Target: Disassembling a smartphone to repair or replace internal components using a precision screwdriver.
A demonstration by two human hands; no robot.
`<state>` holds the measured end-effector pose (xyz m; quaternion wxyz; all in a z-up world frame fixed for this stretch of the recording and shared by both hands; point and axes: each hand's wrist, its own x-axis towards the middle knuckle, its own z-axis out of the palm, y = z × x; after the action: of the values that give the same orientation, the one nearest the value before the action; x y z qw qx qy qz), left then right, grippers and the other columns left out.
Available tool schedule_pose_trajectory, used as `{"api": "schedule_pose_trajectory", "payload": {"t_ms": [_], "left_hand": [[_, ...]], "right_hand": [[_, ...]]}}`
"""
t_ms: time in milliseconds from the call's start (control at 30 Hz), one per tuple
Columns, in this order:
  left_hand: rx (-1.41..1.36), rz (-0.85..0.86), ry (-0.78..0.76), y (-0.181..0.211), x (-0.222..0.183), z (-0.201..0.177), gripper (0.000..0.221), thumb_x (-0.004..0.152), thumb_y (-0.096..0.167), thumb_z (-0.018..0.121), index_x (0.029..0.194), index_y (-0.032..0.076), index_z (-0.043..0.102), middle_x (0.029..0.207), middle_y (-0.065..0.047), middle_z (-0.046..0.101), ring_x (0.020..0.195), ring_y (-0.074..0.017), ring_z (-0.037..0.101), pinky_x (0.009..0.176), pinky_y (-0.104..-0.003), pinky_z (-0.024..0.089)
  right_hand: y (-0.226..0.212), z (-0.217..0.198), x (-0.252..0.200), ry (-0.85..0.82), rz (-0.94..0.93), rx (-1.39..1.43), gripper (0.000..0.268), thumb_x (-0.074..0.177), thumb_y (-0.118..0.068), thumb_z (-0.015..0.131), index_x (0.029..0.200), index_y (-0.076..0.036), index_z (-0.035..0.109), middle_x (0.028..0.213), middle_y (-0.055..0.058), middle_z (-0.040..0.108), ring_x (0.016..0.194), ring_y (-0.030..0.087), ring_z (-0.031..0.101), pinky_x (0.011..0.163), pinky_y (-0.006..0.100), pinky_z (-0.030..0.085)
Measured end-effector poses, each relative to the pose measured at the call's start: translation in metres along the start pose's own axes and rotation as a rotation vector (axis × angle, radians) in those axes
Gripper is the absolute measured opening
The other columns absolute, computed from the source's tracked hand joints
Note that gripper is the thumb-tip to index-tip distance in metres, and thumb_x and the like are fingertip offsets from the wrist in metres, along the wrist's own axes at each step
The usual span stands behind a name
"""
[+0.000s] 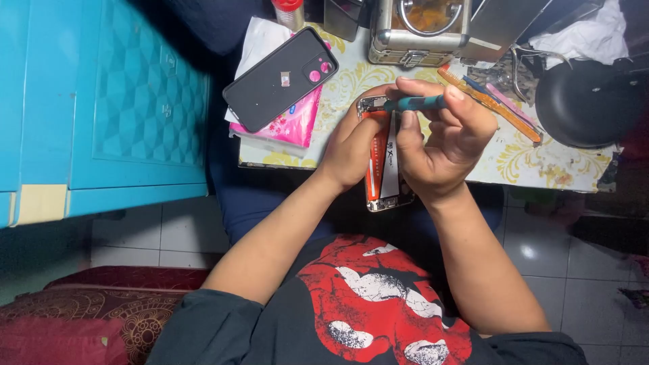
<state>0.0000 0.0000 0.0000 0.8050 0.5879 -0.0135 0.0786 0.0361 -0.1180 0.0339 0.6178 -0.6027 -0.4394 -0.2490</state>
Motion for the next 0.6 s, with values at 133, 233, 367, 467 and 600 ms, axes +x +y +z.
{"api": "schedule_pose_trajectory", "payload": {"t_ms": [133, 233, 367, 467, 600], "left_hand": [[-0.095, 0.006, -0.026, -0.023, -0.008, -0.018, 0.057, 0.094, 0.005, 0.039, 0.149, 0.007, 0.053, 0.129, -0.016, 0.067, 0.127, -0.0233, 0.057, 0.12, -0.046, 0.04], [-0.083, 0.053, -0.032, -0.025, -0.007, -0.019, 0.056, 0.096, 0.006, 0.039, 0.15, 0.009, 0.053, 0.132, -0.017, 0.068, 0.13, -0.0235, 0.057, 0.12, -0.044, 0.041], [-0.068, 0.071, -0.053, -0.03, -0.006, -0.018, 0.055, 0.096, 0.005, 0.039, 0.15, 0.007, 0.052, 0.133, -0.018, 0.067, 0.129, -0.0246, 0.058, 0.119, -0.047, 0.041], [-0.068, 0.074, -0.05, -0.035, -0.008, -0.017, 0.056, 0.097, 0.005, 0.039, 0.151, 0.008, 0.052, 0.134, -0.017, 0.066, 0.13, -0.024, 0.057, 0.12, -0.046, 0.041], [-0.038, 0.072, -0.06, -0.029, -0.006, -0.019, 0.054, 0.099, 0.007, 0.04, 0.151, 0.009, 0.051, 0.134, -0.018, 0.067, 0.128, -0.0235, 0.059, 0.119, -0.046, 0.042]], "right_hand": [[0.012, -0.012, -0.012, 0.081, 0.016, -0.069, 0.046, 0.103, 0.003, 0.07, 0.137, -0.006, 0.041, 0.114, 0.026, 0.056, 0.1, 0.035, 0.067, 0.085, 0.046, 0.064], [0.011, -0.005, -0.015, 0.11, 0.059, -0.005, 0.047, 0.103, 0.011, 0.064, 0.141, -0.001, 0.038, 0.116, 0.03, 0.056, 0.105, 0.041, 0.07, 0.093, 0.051, 0.061], [0.008, -0.004, -0.008, 0.126, 0.027, -0.026, 0.038, 0.108, 0.001, 0.058, 0.14, -0.007, 0.04, 0.115, 0.024, 0.055, 0.104, 0.035, 0.066, 0.094, 0.047, 0.06], [0.014, -0.003, -0.017, 0.177, 0.06, -0.032, 0.039, 0.107, 0.002, 0.062, 0.14, -0.003, 0.041, 0.115, 0.024, 0.054, 0.104, 0.035, 0.067, 0.088, 0.043, 0.061], [0.008, 0.004, -0.012, 0.204, 0.077, -0.022, 0.038, 0.11, 0.001, 0.052, 0.144, -0.002, 0.036, 0.113, 0.03, 0.059, 0.103, 0.043, 0.071, 0.086, 0.048, 0.064]]}}
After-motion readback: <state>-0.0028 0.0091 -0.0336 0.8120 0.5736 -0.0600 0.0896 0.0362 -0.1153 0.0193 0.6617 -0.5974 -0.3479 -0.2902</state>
